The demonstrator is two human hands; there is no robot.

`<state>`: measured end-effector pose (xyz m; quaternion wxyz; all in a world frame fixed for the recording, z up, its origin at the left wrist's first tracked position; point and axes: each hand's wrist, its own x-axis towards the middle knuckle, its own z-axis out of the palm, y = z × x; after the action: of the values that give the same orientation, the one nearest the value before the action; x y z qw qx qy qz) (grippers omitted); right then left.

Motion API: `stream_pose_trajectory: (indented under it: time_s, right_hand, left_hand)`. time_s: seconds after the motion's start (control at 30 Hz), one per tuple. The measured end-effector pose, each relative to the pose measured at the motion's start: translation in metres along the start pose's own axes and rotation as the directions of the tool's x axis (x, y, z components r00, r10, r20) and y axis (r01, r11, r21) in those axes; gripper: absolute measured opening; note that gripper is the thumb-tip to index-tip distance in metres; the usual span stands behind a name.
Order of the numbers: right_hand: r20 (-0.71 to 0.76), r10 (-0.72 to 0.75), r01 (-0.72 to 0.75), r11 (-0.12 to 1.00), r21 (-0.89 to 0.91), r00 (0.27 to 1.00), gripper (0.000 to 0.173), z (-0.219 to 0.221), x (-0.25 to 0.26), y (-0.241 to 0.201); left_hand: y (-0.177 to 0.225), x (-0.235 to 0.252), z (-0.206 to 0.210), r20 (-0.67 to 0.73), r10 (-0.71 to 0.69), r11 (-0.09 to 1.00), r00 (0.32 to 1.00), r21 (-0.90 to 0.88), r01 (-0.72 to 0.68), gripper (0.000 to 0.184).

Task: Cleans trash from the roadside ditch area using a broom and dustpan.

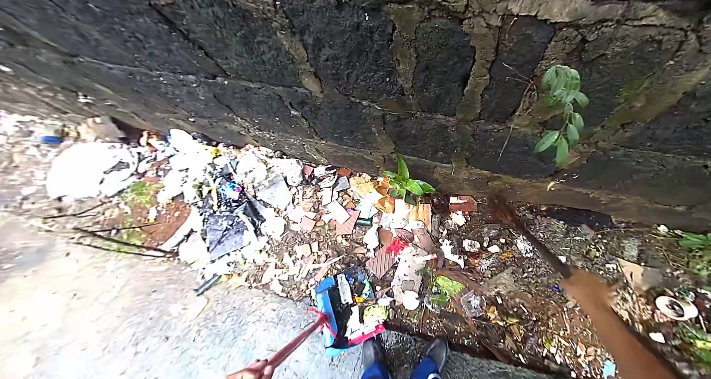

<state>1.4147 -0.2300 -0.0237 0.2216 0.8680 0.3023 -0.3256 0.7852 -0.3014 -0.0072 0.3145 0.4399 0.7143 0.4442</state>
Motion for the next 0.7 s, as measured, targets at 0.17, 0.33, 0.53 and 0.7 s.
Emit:
stream_pose_trajectory:
  time_s: [0.17,0.33,0.53,0.7]
  right_hand:
    - [0.154,-0.241,0.280,0.902,-0.330,0.958,0.054,0.010,-0.033,-0.036]
    - [0.111,-0.313,0.332,0.875,-0.354,0.943,0.050,-0.103,-0.076,0.035]
    - [-0.054,-0.298,0.248,0.872,-0.422,0.953,0.058,-0.086,-0.050,-0.061]
    - [0.031,-0.224,0.204,0.812,-0.547,0.974,0.055,-0.022,-0.013,-0.076]
  left_hand:
    - [-0.002,-0.004,0.001,-0.081,-0.036,0.999,0.996,0.000,0.036,0.018]
    - [-0.001,-0.003,0.006,-0.089,-0.040,0.999,0.995,-0.016,0.039,0.019]
    - [-0.006,-0.002,0.008,-0.110,-0.026,0.999,0.994,-0.036,0.023,0.018]
    - [-0.014,-0.015,0.004,-0.141,-0.009,0.998,0.990,-0.056,0.001,0.019]
